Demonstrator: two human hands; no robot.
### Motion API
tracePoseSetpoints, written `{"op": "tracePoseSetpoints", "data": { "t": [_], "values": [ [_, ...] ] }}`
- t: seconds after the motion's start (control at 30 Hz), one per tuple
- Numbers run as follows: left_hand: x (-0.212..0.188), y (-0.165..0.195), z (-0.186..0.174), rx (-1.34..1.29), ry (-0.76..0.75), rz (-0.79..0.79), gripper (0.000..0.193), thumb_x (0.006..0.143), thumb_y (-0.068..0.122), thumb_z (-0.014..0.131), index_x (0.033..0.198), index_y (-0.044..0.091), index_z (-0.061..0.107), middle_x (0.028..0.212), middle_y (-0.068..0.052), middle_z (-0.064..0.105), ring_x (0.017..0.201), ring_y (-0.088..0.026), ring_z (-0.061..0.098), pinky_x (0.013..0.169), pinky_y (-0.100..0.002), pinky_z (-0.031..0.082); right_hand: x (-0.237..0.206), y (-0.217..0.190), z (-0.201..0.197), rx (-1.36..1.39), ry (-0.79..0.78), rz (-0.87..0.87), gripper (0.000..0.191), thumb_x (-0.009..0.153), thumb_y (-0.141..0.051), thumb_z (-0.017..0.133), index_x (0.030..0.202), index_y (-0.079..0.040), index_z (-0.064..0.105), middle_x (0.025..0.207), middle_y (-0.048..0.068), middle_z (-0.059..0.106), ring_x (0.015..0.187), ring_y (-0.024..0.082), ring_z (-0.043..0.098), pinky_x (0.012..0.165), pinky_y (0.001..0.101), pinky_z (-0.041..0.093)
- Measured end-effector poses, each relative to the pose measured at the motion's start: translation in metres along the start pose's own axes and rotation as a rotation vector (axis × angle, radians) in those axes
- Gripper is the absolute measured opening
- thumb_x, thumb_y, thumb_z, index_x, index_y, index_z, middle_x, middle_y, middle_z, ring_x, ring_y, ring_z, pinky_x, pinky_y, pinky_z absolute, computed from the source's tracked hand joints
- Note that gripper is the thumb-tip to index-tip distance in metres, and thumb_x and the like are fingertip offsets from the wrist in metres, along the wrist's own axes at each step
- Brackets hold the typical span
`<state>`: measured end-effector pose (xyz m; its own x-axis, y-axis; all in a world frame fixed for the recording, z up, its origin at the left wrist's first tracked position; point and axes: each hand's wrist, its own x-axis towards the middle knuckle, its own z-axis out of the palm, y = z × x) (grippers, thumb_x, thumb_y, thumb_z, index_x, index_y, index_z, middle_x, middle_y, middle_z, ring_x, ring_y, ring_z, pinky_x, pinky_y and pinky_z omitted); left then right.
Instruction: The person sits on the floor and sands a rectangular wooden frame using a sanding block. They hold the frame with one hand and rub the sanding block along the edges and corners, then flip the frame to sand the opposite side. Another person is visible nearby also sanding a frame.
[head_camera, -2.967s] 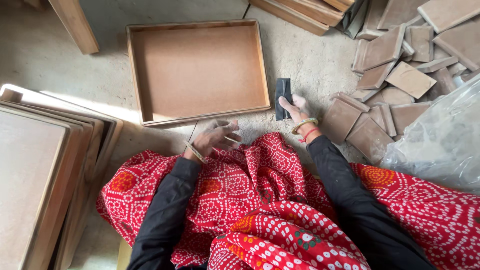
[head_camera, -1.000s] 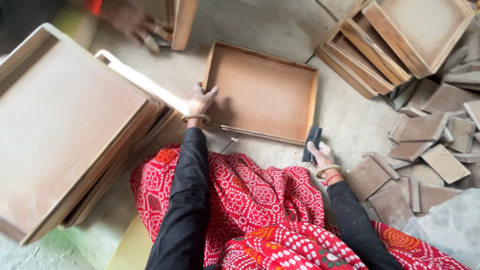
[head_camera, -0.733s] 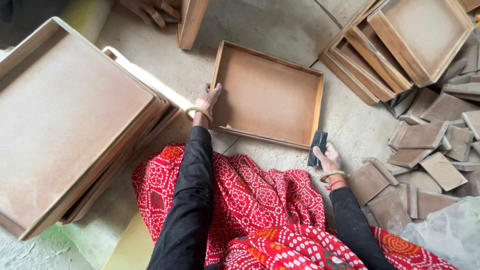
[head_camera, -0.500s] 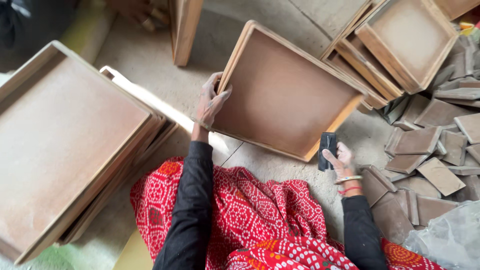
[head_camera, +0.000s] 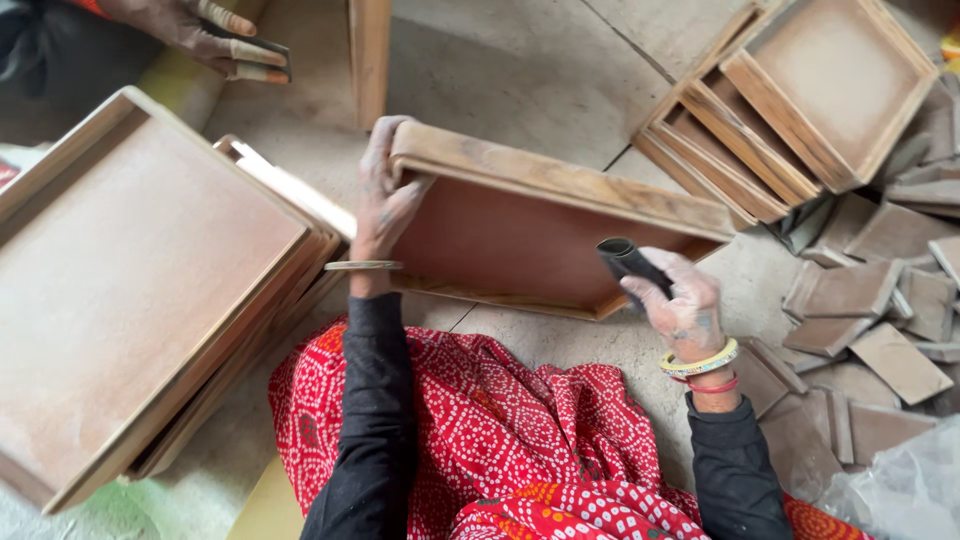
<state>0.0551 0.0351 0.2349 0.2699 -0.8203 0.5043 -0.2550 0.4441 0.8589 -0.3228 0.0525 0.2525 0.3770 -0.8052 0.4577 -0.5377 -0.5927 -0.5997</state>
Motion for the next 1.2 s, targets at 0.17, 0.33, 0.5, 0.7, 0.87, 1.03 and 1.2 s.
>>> {"op": "tracePoseSetpoints", "data": {
  "t": [0.17, 0.33, 0.5, 0.7, 0.87, 1.03, 1.2],
  "values": [
    [-0.001, 0.005, 0.005, 0.129, 0.047, -0.069, 0.036, 0.091, 0.007, 0.076, 0.121, 0.005, 0.055, 0.100, -0.011, 0.067, 0.093, -0.022, 0.067, 0.085, -0.034, 0.055, 0.041, -0.019, 0.003, -0.310, 0.250, -0.326, 0.018, 0.095, 0.003, 0.078, 0.111, -0.006, 0.073, 0.105, 0.009, 0.074, 0.095, 0.030, 0.068, 0.086, 0.0394, 0.052],
    [-0.001, 0.021, 0.011, 0.141, 0.051, -0.057, 0.038, 0.088, 0.007, 0.075, 0.120, 0.007, 0.055, 0.095, -0.013, 0.068, 0.087, -0.024, 0.070, 0.078, -0.033, 0.055, 0.060, -0.012, 0.018, -0.504, 0.335, -0.401, 0.036, 0.079, 0.010, 0.063, 0.108, -0.008, 0.075, 0.102, 0.008, 0.072, 0.094, 0.029, 0.065, 0.086, 0.0417, 0.049],
    [0.001, 0.028, 0.016, 0.147, 0.035, -0.076, 0.038, 0.085, 0.006, 0.078, 0.116, 0.006, 0.055, 0.092, -0.012, 0.067, 0.085, -0.022, 0.068, 0.077, -0.033, 0.055, 0.059, -0.004, 0.023, -0.437, 0.362, -0.384, 0.038, 0.077, 0.010, 0.062, 0.108, -0.008, 0.075, 0.103, 0.007, 0.073, 0.095, 0.028, 0.066, 0.087, 0.0403, 0.049],
    [0.003, 0.032, 0.023, 0.133, 0.028, -0.080, 0.035, 0.085, 0.004, 0.077, 0.113, 0.004, 0.054, 0.091, -0.010, 0.065, 0.084, -0.018, 0.066, 0.076, -0.031, 0.054, 0.062, 0.002, 0.016, -0.450, 0.390, -0.385, 0.038, 0.078, 0.012, 0.060, 0.107, -0.008, 0.073, 0.104, 0.006, 0.073, 0.097, 0.028, 0.067, 0.088, 0.0411, 0.048],
    [0.000, 0.046, 0.026, 0.123, 0.008, -0.082, 0.033, 0.086, 0.003, 0.077, 0.111, 0.004, 0.054, 0.087, -0.010, 0.063, 0.080, -0.017, 0.063, 0.075, -0.031, 0.052, 0.064, 0.006, 0.013, -0.409, 0.381, -0.368, 0.040, 0.076, 0.013, 0.059, 0.108, -0.006, 0.072, 0.104, 0.008, 0.073, 0.099, 0.030, 0.067, 0.091, 0.0419, 0.049],
    [-0.002, 0.058, 0.031, 0.139, 0.007, -0.093, 0.035, 0.087, 0.003, 0.077, 0.113, 0.003, 0.053, 0.086, -0.009, 0.063, 0.078, -0.016, 0.064, 0.073, -0.030, 0.052, 0.062, 0.009, 0.007, -0.418, 0.383, -0.322, 0.040, 0.077, 0.013, 0.058, 0.108, -0.006, 0.074, 0.101, 0.008, 0.071, 0.099, 0.030, 0.067, 0.092, 0.0413, 0.050],
    [-0.004, 0.063, 0.036, 0.132, -0.012, -0.048, 0.037, 0.087, 0.002, 0.076, 0.115, 0.003, 0.053, 0.089, -0.012, 0.065, 0.081, -0.020, 0.065, 0.072, -0.031, 0.052, 0.060, 0.007, -0.004, -0.464, 0.342, -0.372, 0.037, 0.077, 0.012, 0.059, 0.106, -0.006, 0.074, 0.098, 0.007, 0.072, 0.095, 0.030, 0.067, 0.087, 0.0417, 0.049]
  ]
}}
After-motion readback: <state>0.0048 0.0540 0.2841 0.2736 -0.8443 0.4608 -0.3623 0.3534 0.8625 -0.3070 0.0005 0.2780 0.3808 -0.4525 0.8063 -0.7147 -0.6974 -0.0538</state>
